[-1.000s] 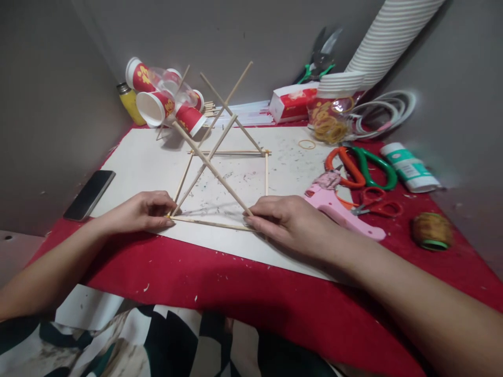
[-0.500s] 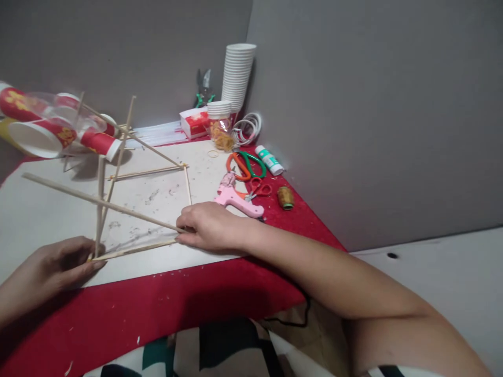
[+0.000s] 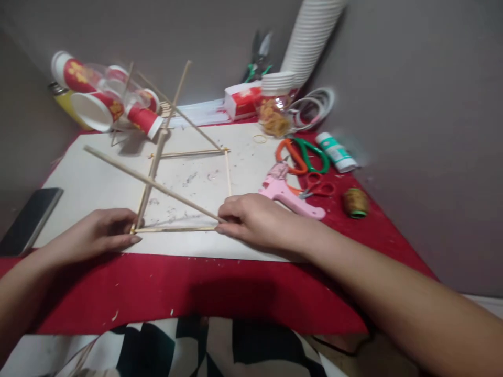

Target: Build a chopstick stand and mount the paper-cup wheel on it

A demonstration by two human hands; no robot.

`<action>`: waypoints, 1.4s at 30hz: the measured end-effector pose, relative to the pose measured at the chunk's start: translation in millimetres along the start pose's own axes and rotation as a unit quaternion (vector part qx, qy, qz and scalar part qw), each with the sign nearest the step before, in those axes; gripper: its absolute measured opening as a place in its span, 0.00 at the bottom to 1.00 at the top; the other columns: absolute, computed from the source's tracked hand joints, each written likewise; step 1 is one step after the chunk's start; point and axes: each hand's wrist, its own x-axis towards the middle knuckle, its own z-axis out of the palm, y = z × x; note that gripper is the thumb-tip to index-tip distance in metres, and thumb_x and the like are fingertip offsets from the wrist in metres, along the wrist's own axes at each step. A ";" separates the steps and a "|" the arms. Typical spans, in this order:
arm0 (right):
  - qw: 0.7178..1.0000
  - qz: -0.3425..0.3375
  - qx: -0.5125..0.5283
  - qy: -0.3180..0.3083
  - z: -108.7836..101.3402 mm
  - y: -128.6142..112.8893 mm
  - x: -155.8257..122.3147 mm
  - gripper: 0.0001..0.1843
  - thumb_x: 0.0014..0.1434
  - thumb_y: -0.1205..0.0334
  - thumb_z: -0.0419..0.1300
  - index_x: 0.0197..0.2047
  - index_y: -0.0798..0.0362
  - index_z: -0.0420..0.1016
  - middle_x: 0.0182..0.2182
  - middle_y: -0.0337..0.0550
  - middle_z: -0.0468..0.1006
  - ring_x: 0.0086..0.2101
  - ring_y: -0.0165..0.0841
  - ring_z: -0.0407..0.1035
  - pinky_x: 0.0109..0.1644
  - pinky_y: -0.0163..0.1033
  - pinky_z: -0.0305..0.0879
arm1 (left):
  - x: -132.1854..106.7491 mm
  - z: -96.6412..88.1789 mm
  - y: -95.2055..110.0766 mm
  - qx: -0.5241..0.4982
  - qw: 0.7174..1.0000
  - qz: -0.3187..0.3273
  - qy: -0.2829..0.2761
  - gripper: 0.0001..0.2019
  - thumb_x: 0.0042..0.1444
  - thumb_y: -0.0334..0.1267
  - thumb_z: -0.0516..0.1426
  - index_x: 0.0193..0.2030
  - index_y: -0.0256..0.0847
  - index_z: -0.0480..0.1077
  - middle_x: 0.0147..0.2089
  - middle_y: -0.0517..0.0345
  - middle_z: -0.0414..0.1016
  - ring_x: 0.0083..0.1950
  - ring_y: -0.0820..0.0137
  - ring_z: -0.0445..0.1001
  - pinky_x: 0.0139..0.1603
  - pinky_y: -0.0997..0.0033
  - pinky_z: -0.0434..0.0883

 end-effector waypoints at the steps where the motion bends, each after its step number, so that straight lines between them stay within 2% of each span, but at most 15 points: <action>1: 1.000 0.000 0.000 -0.001 1.5 1.4 0.8 0.14 0.68 0.55 0.58 0.32 0.52 0.74 0.32 0.44 0.77 0.33 0.34 0.70 0.37 0.38 0.59 | 0.2 0.2 0.0 -0.004 1.000 0.000 0.000 0.15 0.59 0.51 0.61 0.41 0.40 0.73 0.28 0.62 0.69 0.29 0.72 0.66 0.31 0.74 0.63; 6: 1.000 -0.004 0.009 -0.006 4.5 3.2 3.8 0.15 0.67 0.54 0.57 0.30 0.51 0.73 0.30 0.43 0.77 0.32 0.34 0.70 0.36 0.39 0.61 | -0.7 1.9 -1.9 0.000 1.000 0.010 -0.004 0.14 0.60 0.50 0.60 0.38 0.40 0.72 0.28 0.63 0.67 0.29 0.73 0.64 0.31 0.74 0.61; 26: 0.999 0.014 0.032 0.006 8.7 4.4 1.9 0.19 0.66 0.46 0.57 0.29 0.49 0.72 0.28 0.44 0.77 0.29 0.35 0.69 0.35 0.41 0.63 | 0.9 5.4 -6.1 0.007 0.999 0.042 0.009 0.11 0.60 0.46 0.61 0.38 0.39 0.73 0.29 0.63 0.67 0.29 0.74 0.63 0.32 0.74 0.61; 28: 0.999 0.015 0.034 0.008 8.9 4.6 1.4 0.21 0.66 0.44 0.57 0.29 0.49 0.73 0.28 0.44 0.76 0.29 0.35 0.69 0.35 0.41 0.63 | -1.0 5.4 -6.2 -0.006 0.999 0.035 0.012 0.13 0.59 0.47 0.63 0.40 0.39 0.73 0.30 0.62 0.67 0.30 0.73 0.65 0.33 0.73 0.62; 31: 0.999 0.020 0.033 0.008 9.0 4.9 1.4 0.22 0.66 0.43 0.56 0.28 0.50 0.71 0.27 0.44 0.75 0.28 0.35 0.68 0.34 0.41 0.62 | -4.9 4.9 -7.8 -0.049 0.998 0.030 0.019 0.19 0.56 0.49 0.65 0.49 0.40 0.74 0.33 0.62 0.69 0.33 0.71 0.68 0.36 0.73 0.65; 34: 1.000 0.017 0.021 0.007 9.0 5.0 2.5 0.20 0.67 0.46 0.57 0.28 0.50 0.70 0.27 0.42 0.74 0.27 0.34 0.67 0.34 0.40 0.61 | -7.3 4.4 -11.3 -0.123 0.991 0.029 0.041 0.22 0.59 0.50 0.63 0.55 0.40 0.73 0.35 0.60 0.71 0.35 0.71 0.69 0.37 0.72 0.67; 37: 1.000 0.017 0.006 0.004 7.4 2.7 3.4 0.18 0.67 0.50 0.56 0.28 0.50 0.68 0.26 0.40 0.72 0.28 0.32 0.65 0.34 0.38 0.59 | -6.2 4.0 -14.0 -0.176 0.980 0.015 0.088 0.20 0.62 0.51 0.60 0.54 0.40 0.73 0.35 0.58 0.72 0.35 0.71 0.69 0.37 0.72 0.68; 42: 1.000 0.019 0.003 -0.014 -1.6 -6.1 3.3 0.16 0.67 0.55 0.58 0.29 0.51 0.63 0.29 0.40 0.72 0.31 0.32 0.66 0.36 0.37 0.57 | -0.9 3.2 -14.5 -0.184 0.972 -0.009 0.147 0.19 0.60 0.50 0.61 0.52 0.41 0.75 0.34 0.59 0.74 0.32 0.72 0.67 0.34 0.72 0.67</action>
